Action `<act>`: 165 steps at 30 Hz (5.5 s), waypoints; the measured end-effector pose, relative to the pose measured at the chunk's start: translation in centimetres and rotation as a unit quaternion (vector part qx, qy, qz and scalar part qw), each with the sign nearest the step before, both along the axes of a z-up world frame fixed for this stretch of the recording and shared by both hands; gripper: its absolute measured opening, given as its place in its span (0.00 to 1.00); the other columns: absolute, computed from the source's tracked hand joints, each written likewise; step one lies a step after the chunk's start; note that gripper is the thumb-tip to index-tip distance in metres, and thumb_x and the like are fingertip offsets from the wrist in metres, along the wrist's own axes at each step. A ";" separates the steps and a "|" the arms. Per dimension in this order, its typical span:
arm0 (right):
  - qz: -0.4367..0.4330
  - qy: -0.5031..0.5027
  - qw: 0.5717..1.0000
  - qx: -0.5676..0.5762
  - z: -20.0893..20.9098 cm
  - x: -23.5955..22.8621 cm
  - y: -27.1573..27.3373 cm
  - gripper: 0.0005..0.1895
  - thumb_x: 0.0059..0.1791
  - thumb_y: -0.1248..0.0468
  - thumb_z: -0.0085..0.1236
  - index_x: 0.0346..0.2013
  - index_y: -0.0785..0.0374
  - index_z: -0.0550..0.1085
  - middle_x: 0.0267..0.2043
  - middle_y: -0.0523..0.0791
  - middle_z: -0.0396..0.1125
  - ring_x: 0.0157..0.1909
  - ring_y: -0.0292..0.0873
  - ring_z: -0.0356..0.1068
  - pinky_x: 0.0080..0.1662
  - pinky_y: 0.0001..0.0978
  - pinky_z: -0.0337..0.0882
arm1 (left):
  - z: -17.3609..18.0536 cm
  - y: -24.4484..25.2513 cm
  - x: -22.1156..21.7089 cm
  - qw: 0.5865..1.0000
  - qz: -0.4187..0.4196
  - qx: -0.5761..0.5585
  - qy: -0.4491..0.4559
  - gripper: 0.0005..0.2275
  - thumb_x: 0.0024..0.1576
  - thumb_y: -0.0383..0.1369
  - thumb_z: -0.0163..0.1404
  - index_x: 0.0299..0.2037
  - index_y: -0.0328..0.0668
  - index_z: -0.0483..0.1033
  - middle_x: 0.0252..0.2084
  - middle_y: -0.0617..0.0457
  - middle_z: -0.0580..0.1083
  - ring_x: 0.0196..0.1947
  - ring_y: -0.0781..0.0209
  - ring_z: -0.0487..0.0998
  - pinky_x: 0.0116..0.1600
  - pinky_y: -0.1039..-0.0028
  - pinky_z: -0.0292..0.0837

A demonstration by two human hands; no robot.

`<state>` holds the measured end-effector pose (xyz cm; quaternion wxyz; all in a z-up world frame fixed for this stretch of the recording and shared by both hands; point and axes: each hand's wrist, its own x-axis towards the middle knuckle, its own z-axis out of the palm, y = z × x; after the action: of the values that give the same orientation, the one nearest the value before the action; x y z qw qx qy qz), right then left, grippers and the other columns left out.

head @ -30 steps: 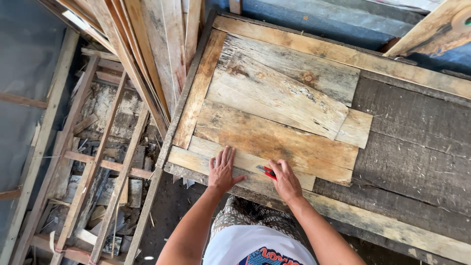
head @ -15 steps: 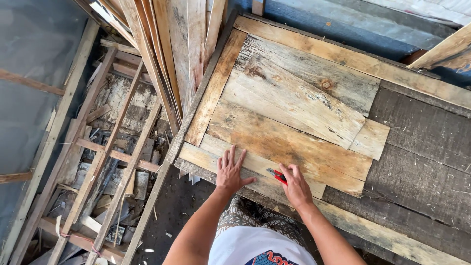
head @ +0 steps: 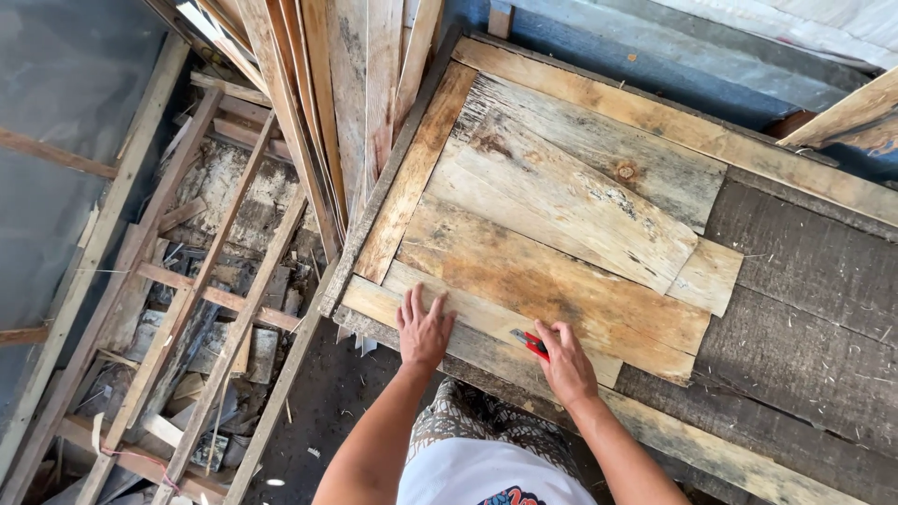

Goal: Marking lines on wooden planks using a utility knife for cutting.

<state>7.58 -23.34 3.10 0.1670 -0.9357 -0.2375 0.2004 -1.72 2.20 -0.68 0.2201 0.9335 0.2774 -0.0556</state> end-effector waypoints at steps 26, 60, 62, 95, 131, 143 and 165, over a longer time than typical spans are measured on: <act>0.050 0.156 0.985 0.052 0.0 3.7 15.3 0.16 0.56 0.58 0.47 0.58 0.54 0.67 0.41 0.48 0.73 0.27 0.47 0.73 0.28 0.41 0.77 | -2.1 0.8 -0.3 0.999 0.039 0.018 -0.026 0.33 0.57 0.56 0.46 0.70 0.48 0.61 0.75 0.40 0.52 0.75 0.43 0.48 0.72 0.50 0.39; 0.233 0.079 0.969 0.032 -2.5 3.9 22.6 0.33 0.55 0.65 0.47 0.74 0.51 0.54 0.52 0.51 0.71 0.41 0.55 0.77 0.43 0.44 0.80 | -3.0 1.2 -0.5 0.998 0.044 -0.036 0.006 0.37 0.53 0.60 0.47 0.68 0.45 0.62 0.76 0.40 0.49 0.76 0.43 0.46 0.73 0.47 0.36; 0.236 0.076 0.968 0.034 -2.4 4.0 22.7 0.32 0.55 0.65 0.47 0.74 0.50 0.54 0.51 0.51 0.71 0.41 0.55 0.77 0.43 0.45 0.79 | -3.1 1.1 -0.5 0.998 0.044 -0.033 0.004 0.37 0.53 0.60 0.47 0.68 0.45 0.62 0.76 0.40 0.49 0.76 0.43 0.46 0.73 0.47 0.37; 0.241 0.065 0.968 -0.034 -2.5 3.3 22.7 0.37 0.54 0.75 0.38 0.76 0.46 0.49 0.56 0.52 0.68 0.49 0.52 0.75 0.50 0.42 0.79 | -3.0 1.0 -0.3 0.998 0.047 -0.034 0.035 0.35 0.51 0.55 0.50 0.66 0.45 0.62 0.77 0.42 0.48 0.77 0.45 0.45 0.74 0.48 0.35; 0.243 0.063 0.968 -0.002 -0.9 3.7 21.2 0.34 0.53 0.73 0.42 0.74 0.54 0.54 0.53 0.53 0.68 0.50 0.54 0.74 0.49 0.42 0.78 | -2.7 1.1 -0.1 0.998 0.049 -0.017 0.026 0.37 0.52 0.59 0.47 0.69 0.49 0.61 0.77 0.43 0.49 0.77 0.45 0.47 0.74 0.49 0.36; 0.236 0.064 0.970 0.001 -0.6 3.6 20.1 0.39 0.49 0.76 0.47 0.74 0.52 0.54 0.53 0.51 0.68 0.52 0.53 0.72 0.52 0.43 0.76 | -3.1 1.0 -0.2 0.998 0.043 -0.012 0.038 0.36 0.54 0.60 0.45 0.68 0.47 0.62 0.77 0.42 0.50 0.77 0.46 0.47 0.74 0.50 0.36; 0.230 0.060 0.971 -0.002 -1.2 3.2 18.3 0.41 0.47 0.77 0.50 0.74 0.54 0.54 0.53 0.54 0.68 0.53 0.55 0.73 0.55 0.44 0.75 | -2.2 1.0 0.2 0.998 0.054 -0.001 0.033 0.35 0.52 0.56 0.48 0.68 0.49 0.64 0.76 0.44 0.52 0.76 0.47 0.49 0.73 0.49 0.39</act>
<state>10.78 -5.06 1.94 0.1287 -0.8426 -0.4351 0.2901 -1.48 3.17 -2.84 0.2147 0.9147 0.3341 -0.0744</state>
